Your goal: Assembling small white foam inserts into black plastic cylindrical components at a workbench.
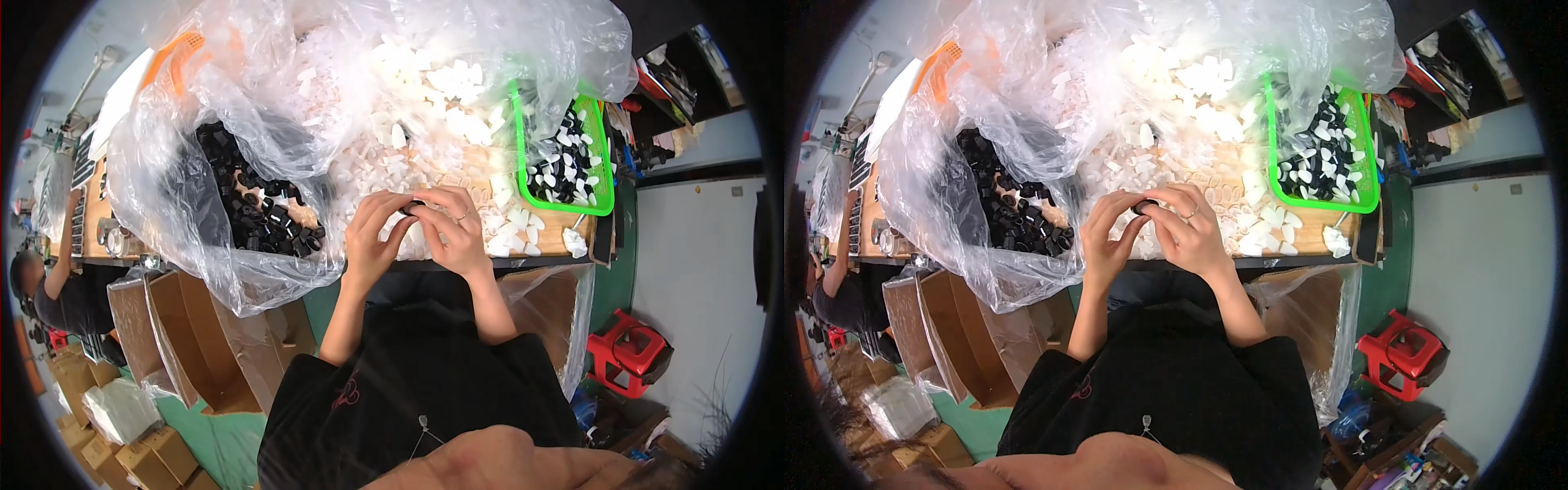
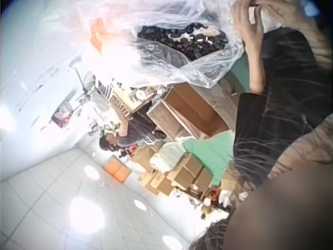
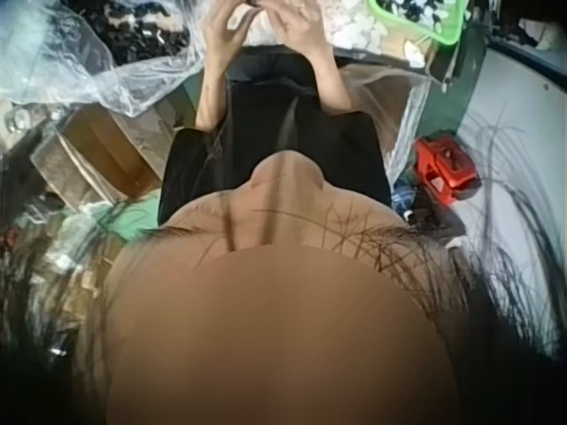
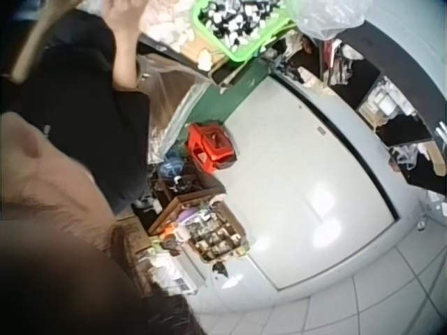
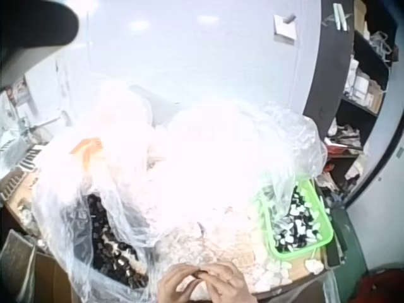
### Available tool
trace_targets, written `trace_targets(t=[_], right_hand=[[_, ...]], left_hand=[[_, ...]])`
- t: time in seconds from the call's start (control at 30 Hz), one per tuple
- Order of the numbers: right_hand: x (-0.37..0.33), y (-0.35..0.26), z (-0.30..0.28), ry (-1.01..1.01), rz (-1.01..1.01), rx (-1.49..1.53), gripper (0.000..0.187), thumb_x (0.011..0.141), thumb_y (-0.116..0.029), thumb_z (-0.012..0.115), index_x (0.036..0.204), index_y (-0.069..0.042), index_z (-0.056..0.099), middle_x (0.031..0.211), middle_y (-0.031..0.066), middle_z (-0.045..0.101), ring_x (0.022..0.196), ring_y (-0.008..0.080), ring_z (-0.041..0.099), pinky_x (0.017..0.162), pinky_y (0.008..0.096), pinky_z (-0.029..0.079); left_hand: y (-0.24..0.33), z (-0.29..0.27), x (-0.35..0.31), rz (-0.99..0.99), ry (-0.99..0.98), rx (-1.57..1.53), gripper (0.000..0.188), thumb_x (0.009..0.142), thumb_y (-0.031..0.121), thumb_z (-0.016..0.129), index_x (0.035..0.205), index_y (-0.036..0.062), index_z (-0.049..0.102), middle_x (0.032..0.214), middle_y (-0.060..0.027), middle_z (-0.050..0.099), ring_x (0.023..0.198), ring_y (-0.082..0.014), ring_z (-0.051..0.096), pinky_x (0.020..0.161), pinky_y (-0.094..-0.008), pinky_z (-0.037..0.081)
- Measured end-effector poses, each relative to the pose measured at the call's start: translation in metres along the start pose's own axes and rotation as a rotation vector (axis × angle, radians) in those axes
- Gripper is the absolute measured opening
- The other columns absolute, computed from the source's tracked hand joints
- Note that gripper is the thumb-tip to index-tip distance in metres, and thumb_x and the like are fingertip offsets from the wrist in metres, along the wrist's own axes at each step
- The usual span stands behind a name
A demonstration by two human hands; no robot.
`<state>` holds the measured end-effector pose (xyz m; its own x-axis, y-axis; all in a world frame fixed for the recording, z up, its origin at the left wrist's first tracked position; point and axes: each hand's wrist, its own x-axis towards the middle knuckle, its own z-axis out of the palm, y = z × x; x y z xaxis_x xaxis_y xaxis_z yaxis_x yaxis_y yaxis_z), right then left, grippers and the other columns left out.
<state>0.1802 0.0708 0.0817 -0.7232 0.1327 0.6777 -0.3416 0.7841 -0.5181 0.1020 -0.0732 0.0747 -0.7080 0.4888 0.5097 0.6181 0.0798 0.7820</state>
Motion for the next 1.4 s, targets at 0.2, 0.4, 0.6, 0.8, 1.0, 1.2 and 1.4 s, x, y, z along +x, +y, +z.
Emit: trace_targets(t=[0.2,0.4,0.6,0.8,1.0,1.2,1.4], right_hand=[[-0.005,-0.006,0.002,-0.013,0.176,0.143,0.022,0.081,0.007,0.064,0.1,-0.003,0.068,0.113,0.0086,0.065,0.095,0.027,0.061,0.078,0.0345,0.052],[-0.045,0.037,-0.011,0.057,0.631,0.095,0.017,0.087,0.0,0.062,0.104,-0.003,0.064,0.102,0.0116,0.065,0.092,0.0267,0.062,0.073,0.0344,0.05],[-0.07,0.083,-0.017,-0.114,0.52,-0.499,0.013,0.081,0.001,0.064,0.094,-0.002,0.062,0.091,0.0139,0.063,0.088,0.0347,0.059,0.076,0.0437,0.049],[-0.076,0.088,-0.006,-0.001,0.605,-0.479,0.009,0.081,0.003,0.063,0.087,-0.003,0.063,0.092,0.0146,0.064,0.087,0.0353,0.059,0.078,0.044,0.049],[-0.065,0.062,-0.012,0.162,0.52,-0.255,0.02,0.081,0.006,0.062,0.097,-0.006,0.066,0.091,0.0094,0.066,0.091,0.032,0.062,0.079,0.0402,0.05],[-0.029,0.013,-0.012,-0.093,-0.007,-0.124,0.032,0.068,0.009,0.067,0.094,-0.009,0.068,0.098,0.0034,0.067,0.096,0.0264,0.062,0.079,0.0382,0.051],[-0.018,0.009,-0.013,-0.177,-0.055,-0.193,0.036,0.063,0.007,0.068,0.096,-0.009,0.068,0.098,0.0021,0.066,0.095,0.0257,0.062,0.079,0.0384,0.051]], left_hand=[[-0.002,0.001,-0.002,0.028,0.023,0.01,0.033,0.073,-0.002,0.078,0.105,0.0018,0.069,0.101,-0.011,0.071,0.099,-0.0294,0.066,0.087,-0.0366,0.051],[-0.011,-0.009,-0.008,-0.057,0.065,0.111,0.033,0.073,0.0,0.079,0.104,0.0051,0.071,0.095,-0.0071,0.071,0.085,-0.0235,0.062,0.078,-0.0325,0.05],[-0.007,-0.004,-0.009,-0.188,0.048,0.094,0.03,0.076,0.003,0.08,0.105,0.0061,0.071,0.09,-0.0048,0.07,0.07,-0.0151,0.054,0.067,-0.028,0.046],[-0.005,0.003,-0.011,-0.283,0.053,-0.059,0.03,0.079,0.005,0.078,0.109,0.0062,0.071,0.089,-0.0057,0.07,0.063,-0.0107,0.057,0.062,-0.0249,0.046],[-0.007,0.006,-0.012,-0.285,-0.038,-0.138,0.031,0.081,-0.004,0.073,0.111,0.0006,0.069,0.101,-0.0088,0.07,0.076,-0.0128,0.068,0.071,-0.0246,0.054],[-0.007,0.011,-0.014,-0.433,-0.115,-0.336,0.028,0.082,-0.003,0.073,0.11,-0.0008,0.068,0.108,-0.0105,0.068,0.087,-0.0173,0.071,0.077,-0.0274,0.058],[-0.01,0.006,-0.015,-0.407,-0.155,-0.376,0.024,0.087,-0.003,0.069,0.112,-0.0047,0.067,0.111,-0.0107,0.065,0.093,-0.0149,0.067,0.083,-0.0264,0.056]])
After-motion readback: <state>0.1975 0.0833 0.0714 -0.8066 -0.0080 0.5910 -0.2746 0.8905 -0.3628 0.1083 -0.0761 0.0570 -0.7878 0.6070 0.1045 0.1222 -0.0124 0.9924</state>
